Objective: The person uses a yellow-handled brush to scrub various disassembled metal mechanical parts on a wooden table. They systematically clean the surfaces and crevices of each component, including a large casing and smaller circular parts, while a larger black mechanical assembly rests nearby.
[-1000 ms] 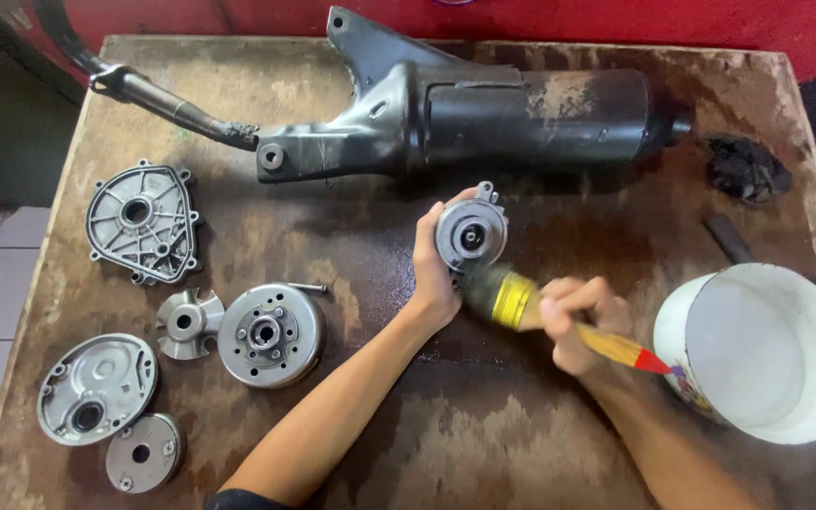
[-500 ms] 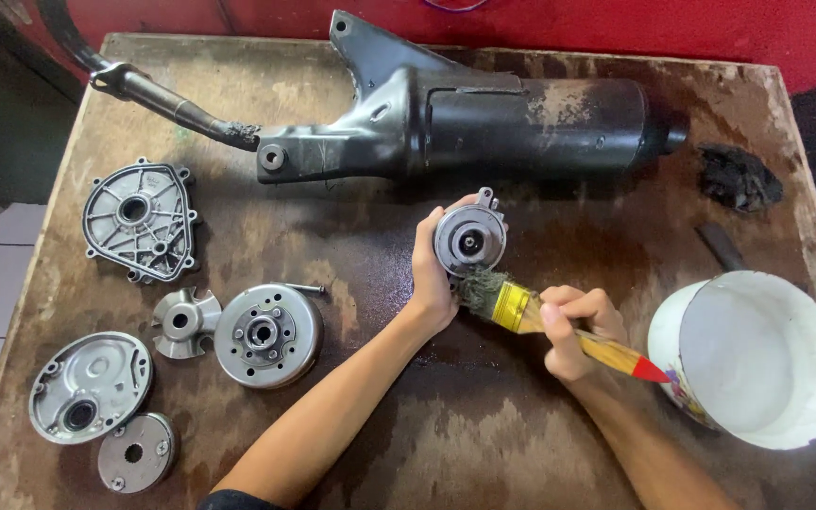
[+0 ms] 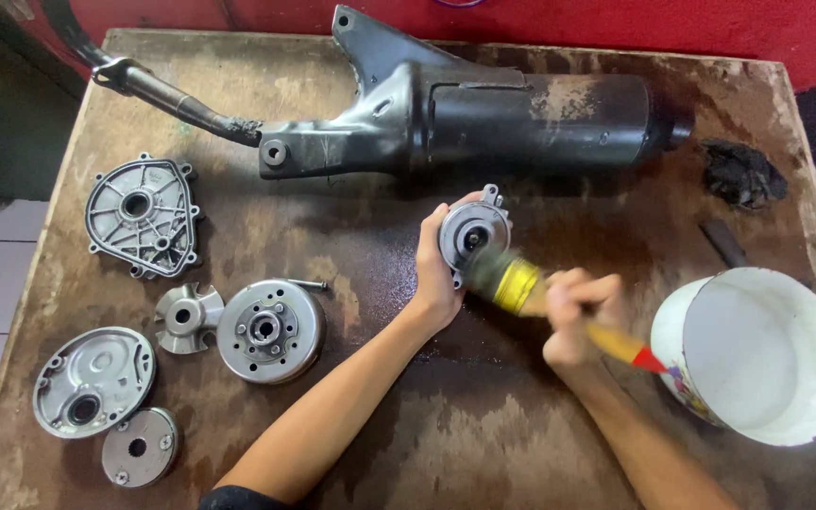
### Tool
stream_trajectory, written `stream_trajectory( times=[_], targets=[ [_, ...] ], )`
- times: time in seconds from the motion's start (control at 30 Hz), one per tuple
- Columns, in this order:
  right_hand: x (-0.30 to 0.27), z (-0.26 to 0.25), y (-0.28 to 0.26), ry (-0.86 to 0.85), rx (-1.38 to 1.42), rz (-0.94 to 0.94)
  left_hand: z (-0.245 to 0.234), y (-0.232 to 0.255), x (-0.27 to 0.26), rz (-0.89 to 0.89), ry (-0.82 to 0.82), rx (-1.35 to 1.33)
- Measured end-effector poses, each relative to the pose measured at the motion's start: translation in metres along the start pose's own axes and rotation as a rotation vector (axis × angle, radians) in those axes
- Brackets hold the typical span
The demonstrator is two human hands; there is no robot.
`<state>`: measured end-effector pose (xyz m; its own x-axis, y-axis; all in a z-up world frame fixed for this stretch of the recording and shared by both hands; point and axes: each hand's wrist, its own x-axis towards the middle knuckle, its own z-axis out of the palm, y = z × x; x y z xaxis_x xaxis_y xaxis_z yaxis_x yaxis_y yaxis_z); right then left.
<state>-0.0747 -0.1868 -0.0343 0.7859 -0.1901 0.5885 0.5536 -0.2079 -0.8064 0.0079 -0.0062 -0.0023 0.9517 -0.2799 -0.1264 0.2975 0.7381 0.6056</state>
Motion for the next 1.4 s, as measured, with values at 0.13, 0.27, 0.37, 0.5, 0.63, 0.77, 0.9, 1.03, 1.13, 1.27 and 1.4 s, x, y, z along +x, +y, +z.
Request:
stream_trajectory(
  times=[0.13,0.27,0.37,0.5,0.63,0.77,0.9,1.03,1.13,1.27,1.4],
  targets=[
    [-0.001,0.002,-0.009,0.039,0.082,0.067,-0.002,-0.001,0.002,-0.033,-0.037,0.04],
    [0.015,0.013,-0.027,0.015,0.089,0.055,0.005,0.005,0.0,0.021,-0.023,0.048],
    [0.009,0.009,-0.023,0.025,0.125,0.065,0.003,0.001,-0.001,0.035,-0.076,0.054],
    [0.031,0.025,-0.048,0.022,0.16,0.059,-0.001,-0.003,0.0,0.029,-0.112,0.054],
    [0.013,0.011,-0.03,-0.004,0.13,0.041,-0.005,-0.007,0.003,-0.051,-0.083,0.119],
    [0.013,0.012,-0.026,-0.013,0.129,0.066,0.005,0.0,-0.004,0.015,-0.103,0.064],
    [0.007,0.004,-0.01,-0.021,0.035,0.007,0.006,0.0,-0.003,0.064,-0.1,0.092],
    [0.008,0.006,-0.023,0.013,0.03,0.03,0.002,-0.005,-0.002,-0.062,-0.001,0.313],
    [0.011,0.009,-0.032,-0.022,-0.038,0.049,0.002,-0.008,-0.001,0.128,-0.115,0.262],
    [0.011,0.009,-0.032,-0.037,0.057,0.083,0.002,-0.005,-0.004,0.047,-0.101,0.32],
    [0.016,0.01,-0.031,-0.04,0.015,0.063,0.002,-0.006,-0.004,0.154,-0.162,0.286]
  ],
)
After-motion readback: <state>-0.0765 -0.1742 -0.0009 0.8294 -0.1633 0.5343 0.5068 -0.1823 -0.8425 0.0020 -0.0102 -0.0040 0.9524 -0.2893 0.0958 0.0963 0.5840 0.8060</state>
